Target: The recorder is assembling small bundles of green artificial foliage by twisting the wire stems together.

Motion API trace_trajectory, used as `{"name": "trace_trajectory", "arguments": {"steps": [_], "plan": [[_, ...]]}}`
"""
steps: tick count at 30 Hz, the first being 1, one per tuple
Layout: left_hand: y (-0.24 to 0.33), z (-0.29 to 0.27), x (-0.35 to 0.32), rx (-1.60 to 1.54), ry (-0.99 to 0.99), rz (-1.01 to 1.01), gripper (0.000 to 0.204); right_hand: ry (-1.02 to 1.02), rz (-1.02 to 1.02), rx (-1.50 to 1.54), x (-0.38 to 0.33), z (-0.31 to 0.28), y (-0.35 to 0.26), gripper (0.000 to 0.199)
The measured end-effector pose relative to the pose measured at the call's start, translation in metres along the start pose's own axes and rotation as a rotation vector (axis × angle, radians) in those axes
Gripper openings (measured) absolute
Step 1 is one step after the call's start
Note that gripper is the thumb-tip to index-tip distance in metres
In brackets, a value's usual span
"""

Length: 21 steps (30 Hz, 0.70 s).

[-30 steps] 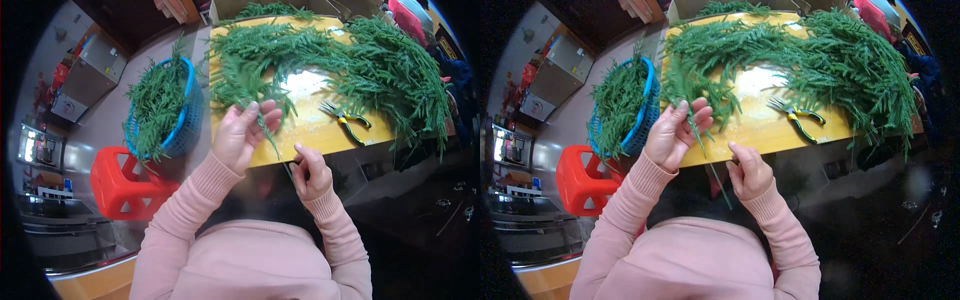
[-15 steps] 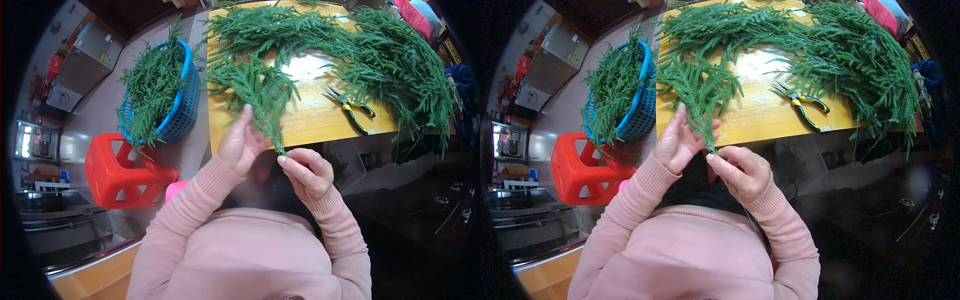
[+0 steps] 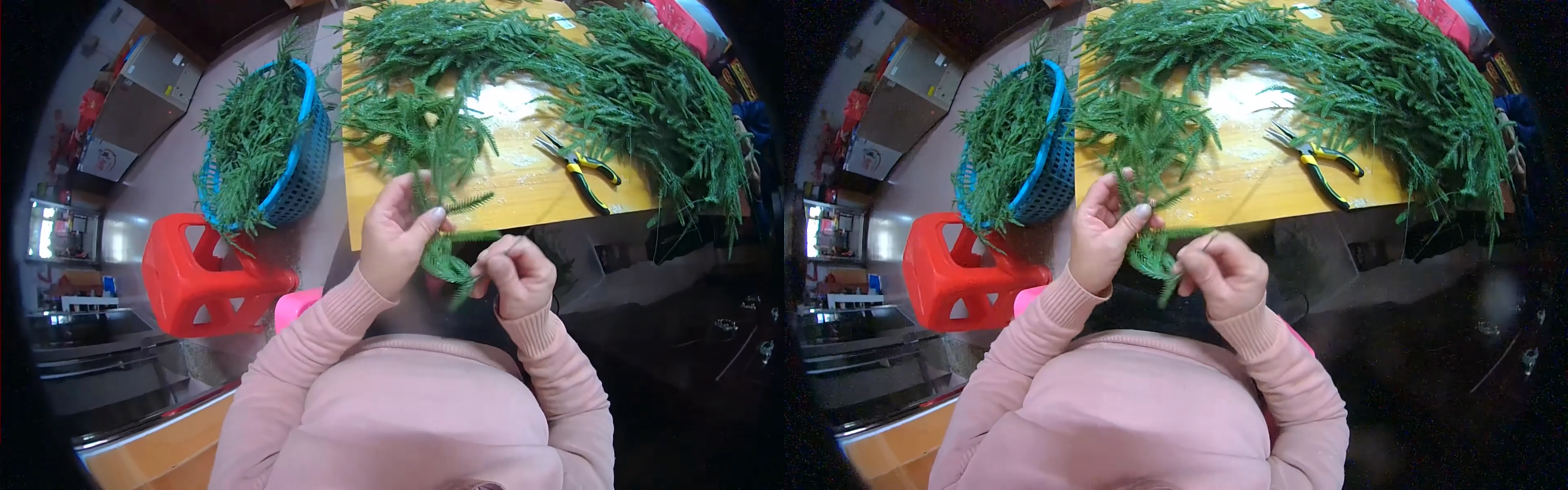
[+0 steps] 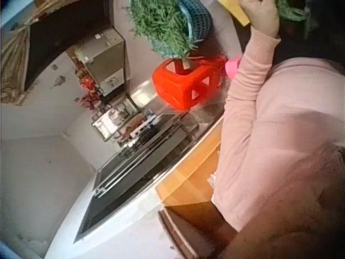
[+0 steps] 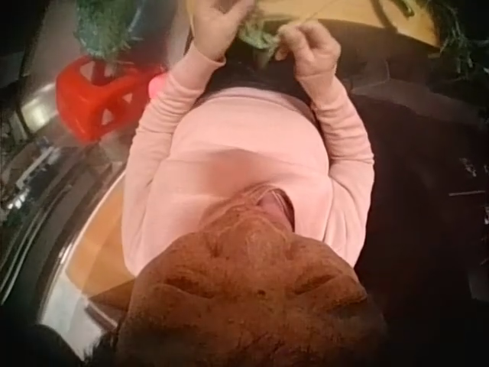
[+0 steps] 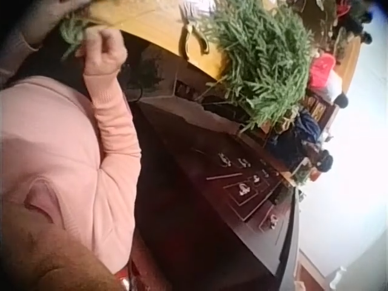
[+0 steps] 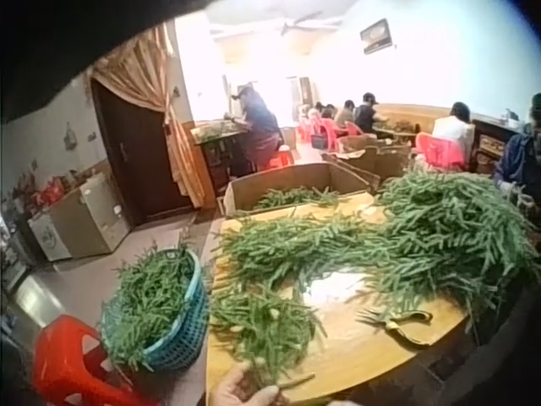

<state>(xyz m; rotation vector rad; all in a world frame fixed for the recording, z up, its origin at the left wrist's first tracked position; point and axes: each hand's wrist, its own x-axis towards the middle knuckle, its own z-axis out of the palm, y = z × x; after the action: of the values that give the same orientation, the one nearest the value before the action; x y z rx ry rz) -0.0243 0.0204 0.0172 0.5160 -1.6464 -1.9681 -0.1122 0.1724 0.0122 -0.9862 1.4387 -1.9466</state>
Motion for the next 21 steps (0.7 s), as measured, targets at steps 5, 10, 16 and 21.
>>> {"name": "trace_trajectory", "arguments": {"steps": [5, 10, 16, 21], "plan": [[-0.003, 0.011, -0.007, -0.030, 0.052, -0.097, 0.029, 0.283, 0.276, 0.192, 0.002, 0.003, 0.003, 0.022], [-0.008, 0.010, -0.013, 0.045, 0.065, -0.103, 0.024, 0.206, 0.417, 0.250, 0.006, -0.002, 0.000, 0.024], [-0.007, 0.015, -0.020, 0.138, 0.138, -0.051, 0.018, 0.189, 0.273, -0.094, 0.002, 0.007, 0.012, 0.020], [-0.019, 0.007, -0.024, 0.381, 0.100, 0.243, 0.014, 0.113, 0.144, -0.469, 0.005, 0.002, 0.012, 0.018]]}}
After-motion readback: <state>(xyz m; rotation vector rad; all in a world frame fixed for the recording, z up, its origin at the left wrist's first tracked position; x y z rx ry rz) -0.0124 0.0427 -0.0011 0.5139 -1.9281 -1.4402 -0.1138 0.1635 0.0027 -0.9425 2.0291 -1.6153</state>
